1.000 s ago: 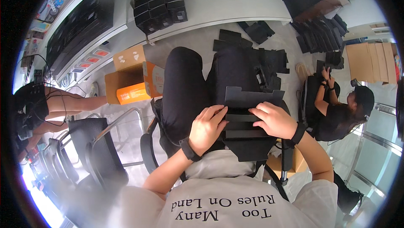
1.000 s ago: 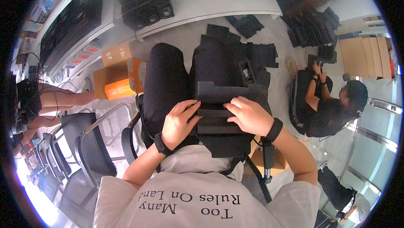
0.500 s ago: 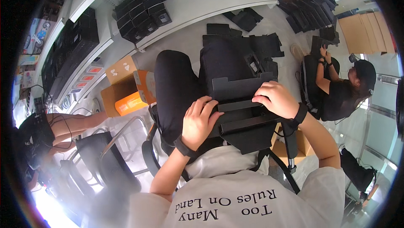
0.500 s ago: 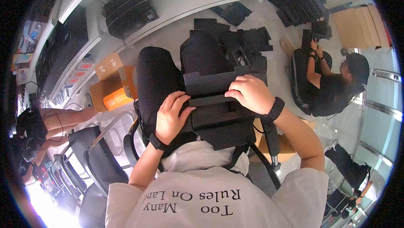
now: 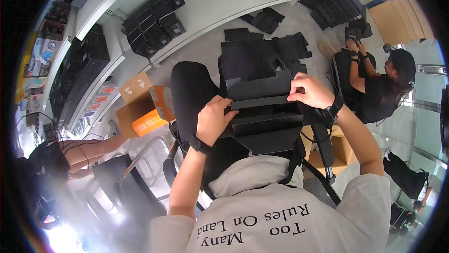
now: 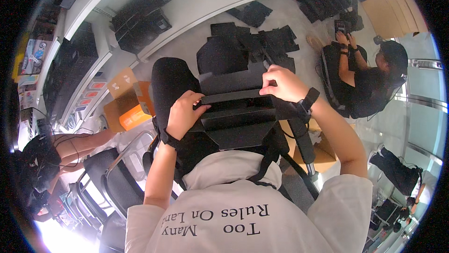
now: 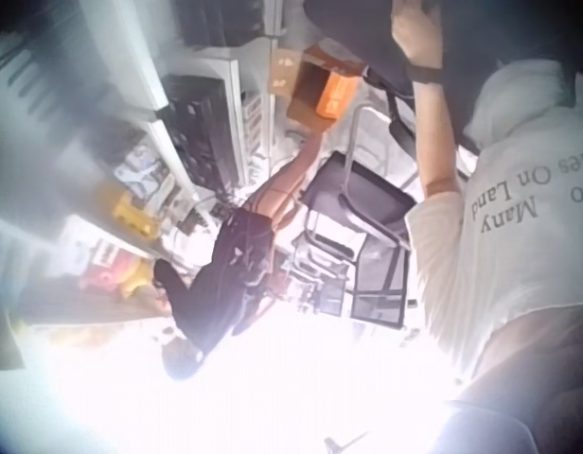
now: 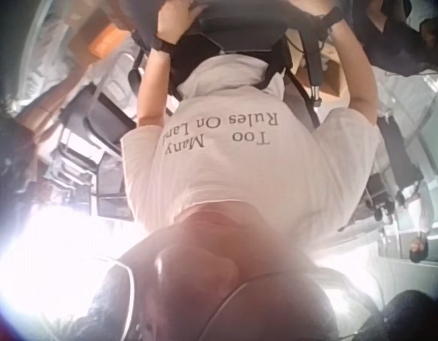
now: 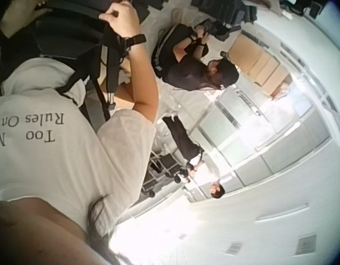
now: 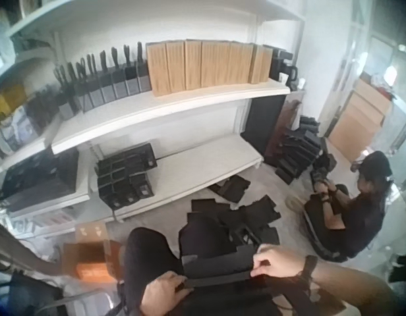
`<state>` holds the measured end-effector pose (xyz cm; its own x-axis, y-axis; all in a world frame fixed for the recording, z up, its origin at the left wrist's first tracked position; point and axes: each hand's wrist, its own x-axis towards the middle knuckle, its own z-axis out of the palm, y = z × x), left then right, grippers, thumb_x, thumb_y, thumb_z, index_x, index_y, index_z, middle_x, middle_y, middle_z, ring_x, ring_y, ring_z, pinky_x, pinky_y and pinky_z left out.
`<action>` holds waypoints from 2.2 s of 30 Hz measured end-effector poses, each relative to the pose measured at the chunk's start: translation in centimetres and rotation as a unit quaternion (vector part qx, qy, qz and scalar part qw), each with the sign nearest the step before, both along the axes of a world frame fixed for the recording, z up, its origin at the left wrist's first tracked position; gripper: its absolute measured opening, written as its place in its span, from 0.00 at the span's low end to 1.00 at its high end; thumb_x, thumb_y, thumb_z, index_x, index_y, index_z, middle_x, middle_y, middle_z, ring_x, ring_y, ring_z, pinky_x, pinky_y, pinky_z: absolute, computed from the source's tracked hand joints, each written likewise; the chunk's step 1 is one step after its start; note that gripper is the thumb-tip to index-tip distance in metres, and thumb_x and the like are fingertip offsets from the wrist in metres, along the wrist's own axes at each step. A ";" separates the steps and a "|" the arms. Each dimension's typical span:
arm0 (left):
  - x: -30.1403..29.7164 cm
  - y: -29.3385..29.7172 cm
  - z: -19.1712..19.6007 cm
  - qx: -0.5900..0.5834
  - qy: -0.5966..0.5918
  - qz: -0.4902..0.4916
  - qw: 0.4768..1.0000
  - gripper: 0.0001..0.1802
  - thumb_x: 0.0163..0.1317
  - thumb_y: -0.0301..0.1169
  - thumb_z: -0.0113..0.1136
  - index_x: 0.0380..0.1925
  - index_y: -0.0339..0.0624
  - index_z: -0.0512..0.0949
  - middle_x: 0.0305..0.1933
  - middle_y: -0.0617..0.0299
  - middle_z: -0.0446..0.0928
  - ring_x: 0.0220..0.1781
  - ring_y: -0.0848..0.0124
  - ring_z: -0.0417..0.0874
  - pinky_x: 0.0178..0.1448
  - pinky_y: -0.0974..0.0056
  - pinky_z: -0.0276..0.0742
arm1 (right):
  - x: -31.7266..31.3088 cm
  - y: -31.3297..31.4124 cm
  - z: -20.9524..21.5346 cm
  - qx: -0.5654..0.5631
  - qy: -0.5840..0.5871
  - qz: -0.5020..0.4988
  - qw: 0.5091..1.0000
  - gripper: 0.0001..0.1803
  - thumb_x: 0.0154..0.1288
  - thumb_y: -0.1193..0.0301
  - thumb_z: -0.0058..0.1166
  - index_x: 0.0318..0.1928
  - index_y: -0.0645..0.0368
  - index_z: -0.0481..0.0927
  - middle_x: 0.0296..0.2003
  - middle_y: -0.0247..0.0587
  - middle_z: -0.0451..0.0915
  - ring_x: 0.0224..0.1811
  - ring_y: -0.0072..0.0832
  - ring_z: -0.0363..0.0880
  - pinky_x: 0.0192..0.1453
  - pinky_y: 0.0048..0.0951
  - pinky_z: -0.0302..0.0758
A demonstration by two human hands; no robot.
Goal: Assembling and organizing black product boxes in a store aisle.
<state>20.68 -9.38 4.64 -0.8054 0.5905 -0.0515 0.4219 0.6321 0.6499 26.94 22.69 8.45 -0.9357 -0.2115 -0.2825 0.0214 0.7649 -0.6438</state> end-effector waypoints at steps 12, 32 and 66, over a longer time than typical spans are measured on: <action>2.0 0.3 -1.3 0.270 -0.255 0.202 0.906 0.17 0.62 0.38 0.67 0.36 0.34 0.77 0.32 0.56 0.81 0.35 0.73 0.81 0.43 0.68 0.77 | -0.7 0.7 -0.2 -0.084 -0.152 0.035 0.984 0.32 0.64 0.51 0.61 0.56 0.67 0.74 0.52 0.52 0.80 0.55 0.37 0.77 0.60 0.35 0.72; -1.3 -0.8 0.2 0.200 -0.629 0.042 0.750 0.32 0.64 0.42 0.63 0.63 0.35 0.68 0.59 0.59 0.75 0.59 0.71 0.75 0.65 0.68 0.67 | 1.4 -6.4 3.3 0.029 0.211 0.193 0.958 0.20 0.53 0.63 0.68 0.43 0.60 0.78 0.36 0.40 0.76 0.41 0.38 0.78 0.46 0.38 0.75; 0.4 -1.5 -4.0 0.205 -0.526 -0.101 0.819 0.40 0.68 0.55 0.54 0.65 0.30 0.66 0.65 0.51 0.70 0.67 0.65 0.69 0.70 0.63 0.62 | 7.2 -9.9 1.5 0.126 0.138 0.134 0.973 0.20 0.58 0.59 0.63 0.46 0.57 0.83 0.47 0.50 0.82 0.44 0.45 0.83 0.48 0.37 0.81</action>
<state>21.06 -10.85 0.66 -0.3259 0.8477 -0.4187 -0.4389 0.2566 0.8611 34.10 12.83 9.99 -0.9041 -0.4148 -0.1029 -0.3473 0.8533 -0.3889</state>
